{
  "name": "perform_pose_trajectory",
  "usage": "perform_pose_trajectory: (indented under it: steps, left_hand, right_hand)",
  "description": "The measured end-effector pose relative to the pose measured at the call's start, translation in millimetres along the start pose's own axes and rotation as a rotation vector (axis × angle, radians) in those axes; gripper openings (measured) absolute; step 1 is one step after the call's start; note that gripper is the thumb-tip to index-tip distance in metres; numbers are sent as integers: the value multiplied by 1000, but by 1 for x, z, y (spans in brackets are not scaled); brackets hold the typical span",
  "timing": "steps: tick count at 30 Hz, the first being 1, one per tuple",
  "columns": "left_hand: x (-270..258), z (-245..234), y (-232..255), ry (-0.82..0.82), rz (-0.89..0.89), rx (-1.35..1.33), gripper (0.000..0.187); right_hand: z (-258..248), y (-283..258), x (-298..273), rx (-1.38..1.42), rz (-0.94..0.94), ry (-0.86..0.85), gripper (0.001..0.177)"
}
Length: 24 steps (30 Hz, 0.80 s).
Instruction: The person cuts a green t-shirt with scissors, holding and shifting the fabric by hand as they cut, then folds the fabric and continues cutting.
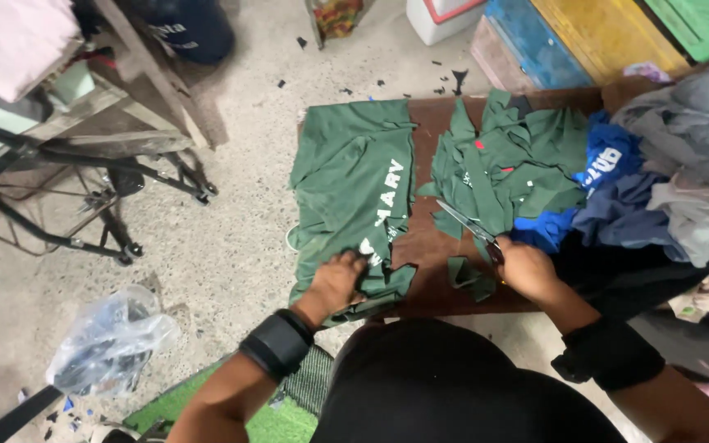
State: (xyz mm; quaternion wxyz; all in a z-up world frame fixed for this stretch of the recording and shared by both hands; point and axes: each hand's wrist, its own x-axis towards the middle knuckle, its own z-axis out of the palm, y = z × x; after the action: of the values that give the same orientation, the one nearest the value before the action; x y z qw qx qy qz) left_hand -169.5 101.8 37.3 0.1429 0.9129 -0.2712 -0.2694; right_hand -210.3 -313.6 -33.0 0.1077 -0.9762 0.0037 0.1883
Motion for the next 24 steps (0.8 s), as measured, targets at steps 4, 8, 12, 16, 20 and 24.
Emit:
perform_pose_trajectory:
  steps: [4, 8, 12, 16, 20, 24]
  left_hand:
    - [17, 65, -21, 45, 50, 68, 57]
    - [29, 62, -5, 146, 117, -74, 46]
    - [40, 40, 42, 274, 227, -307, 48]
    - [35, 41, 60, 310, 340, -374, 48]
    - [0, 24, 49, 311, 369, -292, 65]
    - [-32, 49, 12, 240, 215, -14, 80]
  right_hand:
    - [-21, -12, 16, -95, -56, -20, 31]
    - [-72, -67, 20, 5, -26, -140, 36]
    - [-64, -103, 33, 816, 87, -537, 47]
    - [20, -89, 54, 1305, -22, -691, 50]
    - [31, -84, 57, 1274, -64, -479, 54]
    - [-26, -100, 29, 1386, 258, -573, 62]
